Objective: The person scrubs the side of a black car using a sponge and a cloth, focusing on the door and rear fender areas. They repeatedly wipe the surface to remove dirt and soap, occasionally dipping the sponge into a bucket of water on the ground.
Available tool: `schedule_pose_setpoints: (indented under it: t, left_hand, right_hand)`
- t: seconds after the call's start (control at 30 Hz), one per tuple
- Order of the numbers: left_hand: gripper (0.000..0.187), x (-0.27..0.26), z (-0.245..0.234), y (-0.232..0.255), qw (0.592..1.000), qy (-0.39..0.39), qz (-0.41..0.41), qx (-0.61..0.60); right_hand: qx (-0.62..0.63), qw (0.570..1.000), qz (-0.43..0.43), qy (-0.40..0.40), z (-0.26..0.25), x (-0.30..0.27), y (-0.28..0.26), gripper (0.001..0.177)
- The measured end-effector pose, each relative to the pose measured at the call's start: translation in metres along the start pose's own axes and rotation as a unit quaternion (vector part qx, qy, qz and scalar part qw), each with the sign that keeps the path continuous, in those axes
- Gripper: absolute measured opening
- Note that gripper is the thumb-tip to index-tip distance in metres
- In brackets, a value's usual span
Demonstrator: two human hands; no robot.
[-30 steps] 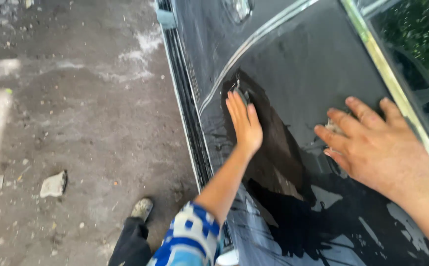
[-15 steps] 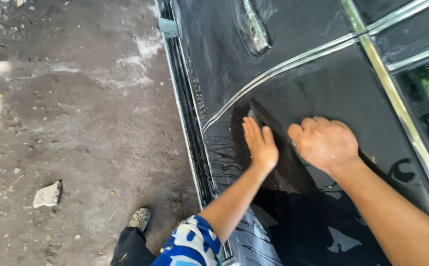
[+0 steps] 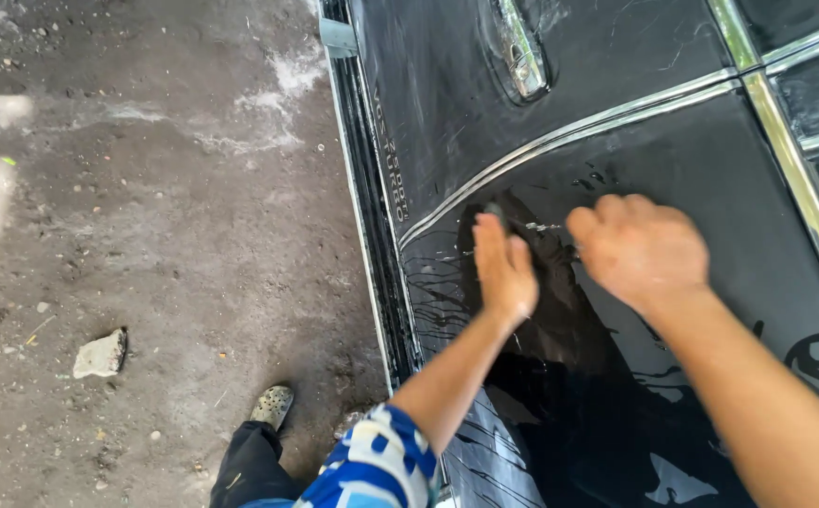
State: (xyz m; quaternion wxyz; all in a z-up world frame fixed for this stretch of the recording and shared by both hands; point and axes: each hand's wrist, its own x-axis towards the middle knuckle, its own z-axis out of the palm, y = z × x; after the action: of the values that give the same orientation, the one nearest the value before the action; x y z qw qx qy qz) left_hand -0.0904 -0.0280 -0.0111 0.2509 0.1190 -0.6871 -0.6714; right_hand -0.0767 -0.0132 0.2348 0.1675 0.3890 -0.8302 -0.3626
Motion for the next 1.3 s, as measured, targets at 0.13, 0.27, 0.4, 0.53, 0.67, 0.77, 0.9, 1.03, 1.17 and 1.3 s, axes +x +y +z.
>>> schedule_pose_setpoints:
  t: [0.13,0.27,0.4,0.53,0.67,0.77,0.9,1.03,1.17,1.3]
  left_hand:
    - [0.067,0.025,0.025,-0.030,0.980,0.055,-0.189,0.007]
    - [0.068,-0.005,-0.017,0.024,0.994,0.048,0.094,0.011]
    - [0.069,0.003,-0.031,-0.049,0.994,-0.076,0.071,0.029]
    - [0.068,0.011,-0.013,-0.016,0.992,-0.017,0.127,0.018]
    - [0.068,0.022,-0.037,-0.003,0.970,-0.095,0.219,0.040]
    - [0.066,0.006,-0.029,-0.084,0.991,-0.045,0.124,0.035]
    - [0.066,0.003,-0.008,-0.072,0.999,0.016,-0.007,-0.041]
    - [0.069,-0.004,-0.034,-0.011,0.975,-0.075,0.207,-0.003]
    - [0.070,0.023,-0.033,-0.036,0.984,-0.086,0.153,-0.010]
    - [0.068,0.020,-0.029,0.013,0.994,-0.034,0.094,-0.040]
  right_hand:
    - [-0.052,0.998,0.008,0.019,-0.040,-0.022,0.041,0.014]
    - [0.023,0.994,-0.036,0.098,-0.034,-0.032,0.072,0.012]
    - [0.144,0.979,-0.089,0.111,-0.029,-0.030,0.076,0.011]
    - [0.230,0.962,-0.039,0.141,-0.001,-0.033,0.079,0.014]
    - [0.281,0.953,-0.030,0.108,0.023,-0.038,0.086,0.016]
    - [0.286,0.953,-0.030,0.093,0.022,-0.043,0.086,0.017]
    - [0.268,0.956,-0.031,0.116,0.009,-0.021,0.087,0.018]
    - [0.269,0.959,-0.024,0.090,0.016,-0.036,0.084,0.017]
    - [0.236,0.966,-0.036,0.099,0.010,-0.036,0.081,0.018]
    - [0.226,0.968,-0.030,0.100,0.013,-0.034,0.082,0.018]
